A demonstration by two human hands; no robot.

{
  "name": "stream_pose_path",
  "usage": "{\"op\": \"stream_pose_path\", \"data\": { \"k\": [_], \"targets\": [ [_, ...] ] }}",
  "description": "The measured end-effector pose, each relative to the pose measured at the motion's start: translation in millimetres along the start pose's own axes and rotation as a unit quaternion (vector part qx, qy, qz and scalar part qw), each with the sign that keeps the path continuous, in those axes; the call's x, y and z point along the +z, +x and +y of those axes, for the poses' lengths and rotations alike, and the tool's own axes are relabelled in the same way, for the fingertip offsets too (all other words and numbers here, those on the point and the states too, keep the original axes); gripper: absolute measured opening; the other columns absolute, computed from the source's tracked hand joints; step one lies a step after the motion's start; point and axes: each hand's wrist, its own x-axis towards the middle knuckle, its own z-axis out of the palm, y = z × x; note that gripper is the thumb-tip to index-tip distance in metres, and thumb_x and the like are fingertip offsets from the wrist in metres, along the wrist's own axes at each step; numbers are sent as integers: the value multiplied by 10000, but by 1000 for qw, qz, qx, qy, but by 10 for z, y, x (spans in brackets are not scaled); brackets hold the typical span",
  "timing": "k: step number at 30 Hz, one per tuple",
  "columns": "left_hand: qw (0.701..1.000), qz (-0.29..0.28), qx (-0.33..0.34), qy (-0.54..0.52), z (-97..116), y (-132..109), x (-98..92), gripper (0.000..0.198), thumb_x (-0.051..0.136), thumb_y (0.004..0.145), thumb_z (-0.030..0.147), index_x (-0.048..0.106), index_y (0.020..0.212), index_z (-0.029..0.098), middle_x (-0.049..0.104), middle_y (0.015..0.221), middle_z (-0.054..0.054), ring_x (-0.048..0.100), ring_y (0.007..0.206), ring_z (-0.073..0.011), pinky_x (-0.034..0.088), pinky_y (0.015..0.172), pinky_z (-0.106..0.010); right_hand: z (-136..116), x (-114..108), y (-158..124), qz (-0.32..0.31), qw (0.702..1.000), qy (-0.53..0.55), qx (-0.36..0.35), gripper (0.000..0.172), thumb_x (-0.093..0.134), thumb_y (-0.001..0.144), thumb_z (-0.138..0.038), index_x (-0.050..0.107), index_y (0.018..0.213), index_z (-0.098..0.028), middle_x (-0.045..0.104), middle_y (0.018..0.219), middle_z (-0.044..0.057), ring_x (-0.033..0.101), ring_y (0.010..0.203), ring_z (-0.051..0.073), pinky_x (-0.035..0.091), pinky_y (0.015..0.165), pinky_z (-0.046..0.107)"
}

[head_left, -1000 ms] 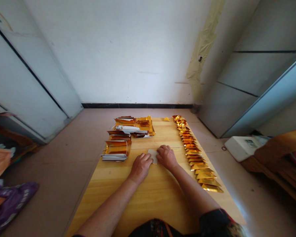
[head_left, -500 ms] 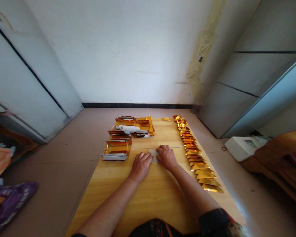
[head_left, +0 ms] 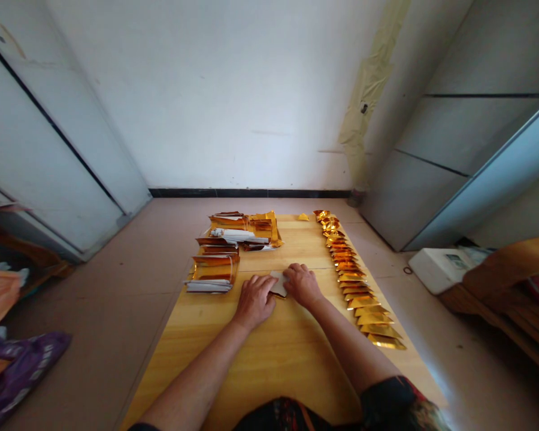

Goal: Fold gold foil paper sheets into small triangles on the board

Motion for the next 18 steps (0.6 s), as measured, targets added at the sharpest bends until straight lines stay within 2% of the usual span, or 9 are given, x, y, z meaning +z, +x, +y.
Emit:
{"op": "stream_pose_path", "data": {
  "k": [6,9,12,15,18],
  "targets": [
    [1000,13,-2,-18,-32,7,33,379,505,747,144,599,1105,221,615,1137,-63,507,1044,-235,398,872,-398,50,40,47,5,1000,17,5,260,548,791,-239,621,1039,-256,568,1087,49,475,981,202,377,768,290],
    [997,58,-2,-50,-30,-1,5,431,503,719,123,562,1139,203,583,1161,-78,492,1077,-234,402,905,-393,66,51,63,5,1000,27,5,265,555,783,-243,627,1037,-261,570,1086,43,484,976,199,380,773,287],
    [993,102,-9,-60,5,-26,-67,327,506,699,112,591,1008,182,587,1048,-84,503,1023,-228,414,885,-376,66,51,64,6,1000,23,6,265,552,785,-238,631,1037,-260,571,1089,49,490,977,201,385,776,290],
    [997,75,25,-22,44,-72,-124,136,501,746,131,612,793,192,601,875,-61,519,894,-213,413,807,-367,55,44,64,11,1000,23,5,259,556,781,-242,635,1027,-254,578,1087,51,496,980,209,396,779,299],
    [997,26,64,20,52,-126,-121,166,499,765,128,628,831,208,617,869,-52,514,881,-212,398,783,-372,58,42,72,12,999,33,2,243,543,782,-238,645,1003,-244,589,1075,54,508,980,220,414,786,315]
  ]
}}
